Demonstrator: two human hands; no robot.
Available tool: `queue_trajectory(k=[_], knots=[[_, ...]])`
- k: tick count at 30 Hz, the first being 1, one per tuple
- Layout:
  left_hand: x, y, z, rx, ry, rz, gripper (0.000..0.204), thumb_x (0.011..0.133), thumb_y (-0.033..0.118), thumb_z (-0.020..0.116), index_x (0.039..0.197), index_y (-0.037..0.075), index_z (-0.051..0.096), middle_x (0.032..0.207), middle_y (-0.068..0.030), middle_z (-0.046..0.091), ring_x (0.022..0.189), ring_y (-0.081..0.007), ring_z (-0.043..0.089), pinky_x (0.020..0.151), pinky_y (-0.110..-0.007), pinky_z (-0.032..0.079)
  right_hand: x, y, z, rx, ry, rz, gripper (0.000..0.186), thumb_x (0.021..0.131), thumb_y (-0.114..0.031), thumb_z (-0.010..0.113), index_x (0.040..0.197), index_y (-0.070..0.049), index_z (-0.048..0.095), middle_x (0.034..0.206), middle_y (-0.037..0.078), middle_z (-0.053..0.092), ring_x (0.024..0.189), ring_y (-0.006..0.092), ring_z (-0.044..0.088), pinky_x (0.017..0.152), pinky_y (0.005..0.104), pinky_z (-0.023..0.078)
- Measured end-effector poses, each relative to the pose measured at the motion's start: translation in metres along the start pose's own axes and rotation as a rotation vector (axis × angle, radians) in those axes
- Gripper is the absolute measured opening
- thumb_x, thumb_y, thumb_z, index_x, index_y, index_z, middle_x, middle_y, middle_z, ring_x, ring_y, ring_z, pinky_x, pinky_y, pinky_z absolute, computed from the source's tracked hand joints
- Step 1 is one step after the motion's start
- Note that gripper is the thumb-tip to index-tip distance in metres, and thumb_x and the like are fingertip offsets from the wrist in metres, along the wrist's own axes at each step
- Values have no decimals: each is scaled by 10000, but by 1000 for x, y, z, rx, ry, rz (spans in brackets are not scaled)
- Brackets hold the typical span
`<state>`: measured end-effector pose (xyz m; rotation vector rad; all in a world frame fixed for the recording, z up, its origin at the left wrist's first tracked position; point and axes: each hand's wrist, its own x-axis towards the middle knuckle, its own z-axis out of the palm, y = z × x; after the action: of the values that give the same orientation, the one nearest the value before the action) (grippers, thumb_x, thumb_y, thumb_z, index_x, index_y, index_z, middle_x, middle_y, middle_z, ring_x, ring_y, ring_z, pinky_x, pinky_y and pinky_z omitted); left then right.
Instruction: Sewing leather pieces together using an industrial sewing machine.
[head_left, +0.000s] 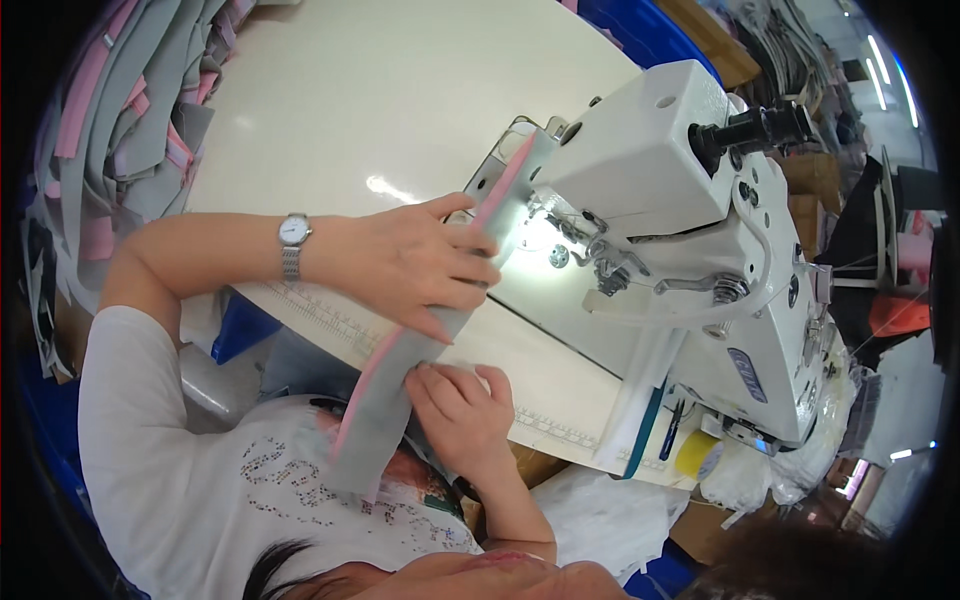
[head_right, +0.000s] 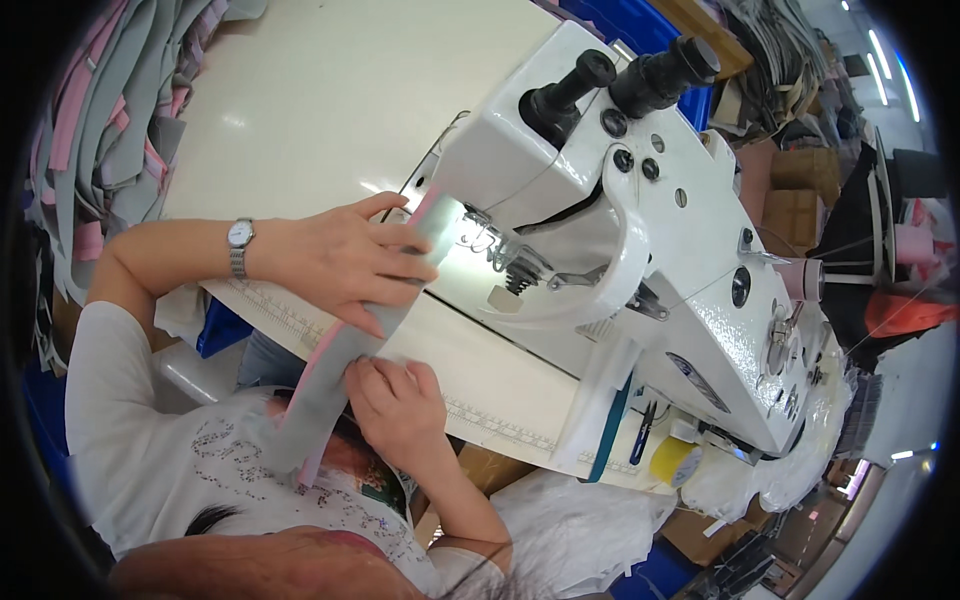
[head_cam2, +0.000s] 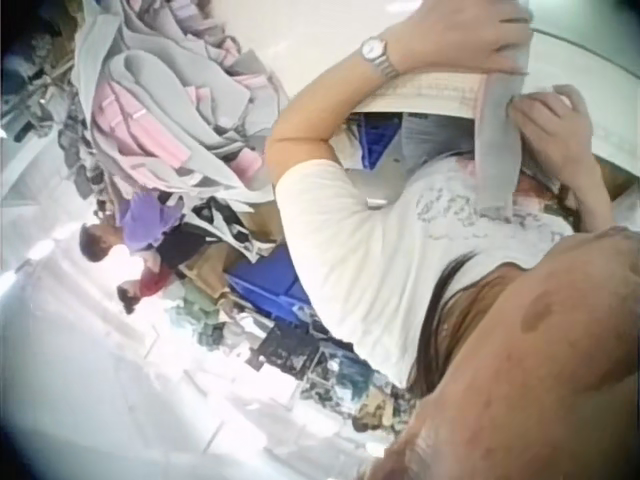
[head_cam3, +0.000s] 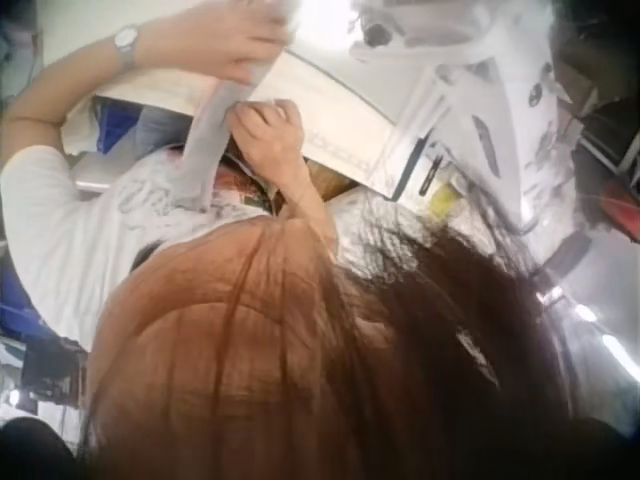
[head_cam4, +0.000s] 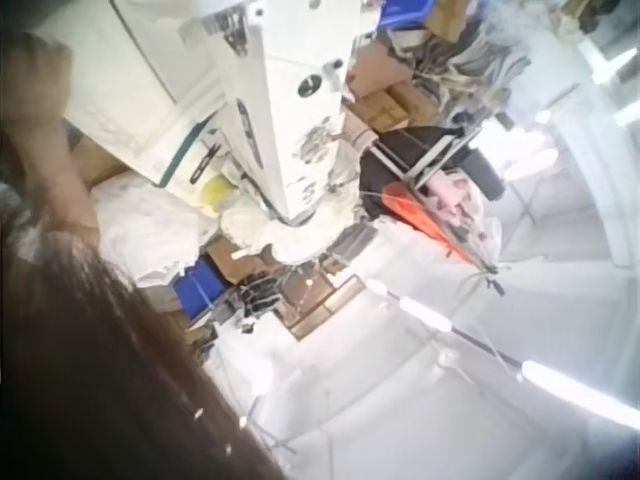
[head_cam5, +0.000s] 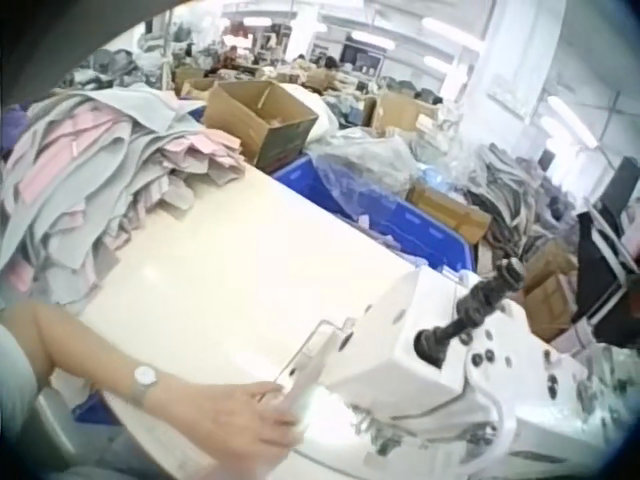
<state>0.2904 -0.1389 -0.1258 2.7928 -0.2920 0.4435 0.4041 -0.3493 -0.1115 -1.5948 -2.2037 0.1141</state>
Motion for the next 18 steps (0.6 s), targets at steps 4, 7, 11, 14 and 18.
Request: queue_trajectory(k=[4,7,11,14,18], knots=[[6,-17,3,53,9,-69,422,774,471,707,1002,131,606,1217,-3,567,1182,-218,494,1013,-535,369,14,25,4,-32,39,-55,288,703,-126,664,988,-105,700,1025,-7,668,918,141,645,841,373,440],[16,-22,5,162,217,-10,227,812,333,673,812,109,636,1028,5,636,1091,-201,551,1003,-442,361,23,40,1,-64,53,-69,261,692,-108,677,951,-90,697,1002,4,671,906,145,651,843,378,456],[8,-11,8,-28,158,62,170,818,259,668,733,118,626,874,41,637,985,-167,569,956,-410,389,26,48,1,-105,108,-121,226,693,-100,676,917,-76,693,985,19,672,900,152,655,810,373,477],[9,-15,7,-49,178,10,142,811,248,674,749,124,641,874,37,633,984,-160,566,942,-403,386,32,58,3,-122,138,-145,237,684,-96,685,920,-72,694,974,24,676,885,157,660,790,372,489],[15,-30,5,-62,97,-27,142,836,268,683,829,133,637,944,31,625,1049,-150,558,970,-455,393,43,75,5,-143,146,-182,236,680,-81,687,916,-73,694,966,26,680,876,159,664,789,373,496]])
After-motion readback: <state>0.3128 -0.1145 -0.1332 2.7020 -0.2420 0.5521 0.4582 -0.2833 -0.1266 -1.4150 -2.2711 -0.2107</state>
